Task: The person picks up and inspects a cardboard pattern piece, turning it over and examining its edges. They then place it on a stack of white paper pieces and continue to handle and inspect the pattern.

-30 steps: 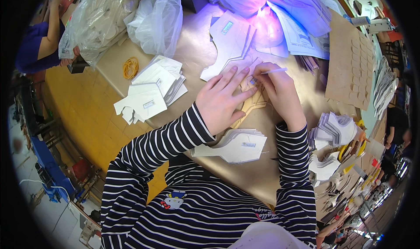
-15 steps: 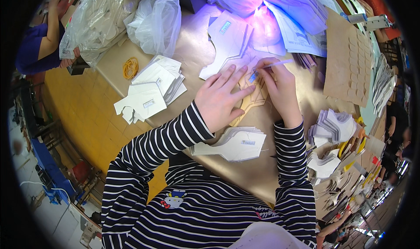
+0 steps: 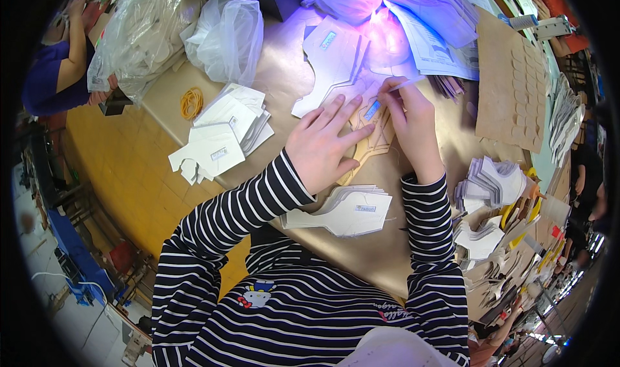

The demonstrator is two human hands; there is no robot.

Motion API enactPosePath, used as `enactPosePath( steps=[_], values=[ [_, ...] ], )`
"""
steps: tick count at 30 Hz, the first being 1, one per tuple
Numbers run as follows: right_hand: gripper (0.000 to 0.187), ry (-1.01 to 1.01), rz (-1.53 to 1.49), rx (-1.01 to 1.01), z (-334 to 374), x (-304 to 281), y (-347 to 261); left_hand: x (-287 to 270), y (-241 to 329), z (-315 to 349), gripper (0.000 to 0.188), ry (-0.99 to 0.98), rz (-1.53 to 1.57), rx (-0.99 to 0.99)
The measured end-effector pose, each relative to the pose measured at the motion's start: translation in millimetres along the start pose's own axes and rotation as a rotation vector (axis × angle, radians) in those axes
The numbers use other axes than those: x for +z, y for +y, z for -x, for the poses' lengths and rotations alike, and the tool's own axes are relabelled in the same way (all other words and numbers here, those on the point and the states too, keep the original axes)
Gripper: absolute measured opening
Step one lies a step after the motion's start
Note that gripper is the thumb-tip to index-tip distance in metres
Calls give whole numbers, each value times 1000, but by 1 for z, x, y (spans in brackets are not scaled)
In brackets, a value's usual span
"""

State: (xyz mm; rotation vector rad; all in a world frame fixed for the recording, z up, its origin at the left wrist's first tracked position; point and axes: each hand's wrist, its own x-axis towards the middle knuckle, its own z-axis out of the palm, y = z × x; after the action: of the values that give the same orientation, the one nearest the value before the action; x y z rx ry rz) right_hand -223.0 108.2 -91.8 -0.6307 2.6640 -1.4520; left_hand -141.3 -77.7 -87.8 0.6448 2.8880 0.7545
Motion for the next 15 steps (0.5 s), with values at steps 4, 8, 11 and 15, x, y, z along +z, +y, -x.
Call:
enactPosePath(
  steps=[4, 8, 11, 15],
  values=[
    [12, 34, -19, 4, -2, 2, 2, 0, 0, 0, 66, 7, 1, 2],
    [12, 71, -27, -6, -3, 4, 4, 1, 0, 0, 66, 10, -1, 5],
    [12, 114, -149, 57, 0, 1, 6, 1, 0, 0, 66, 2, 1, 3],
    [11, 137, -155, 116, 12, -7, 9, 1, -1, 0, 65, 2, 7, -4]
  ],
)
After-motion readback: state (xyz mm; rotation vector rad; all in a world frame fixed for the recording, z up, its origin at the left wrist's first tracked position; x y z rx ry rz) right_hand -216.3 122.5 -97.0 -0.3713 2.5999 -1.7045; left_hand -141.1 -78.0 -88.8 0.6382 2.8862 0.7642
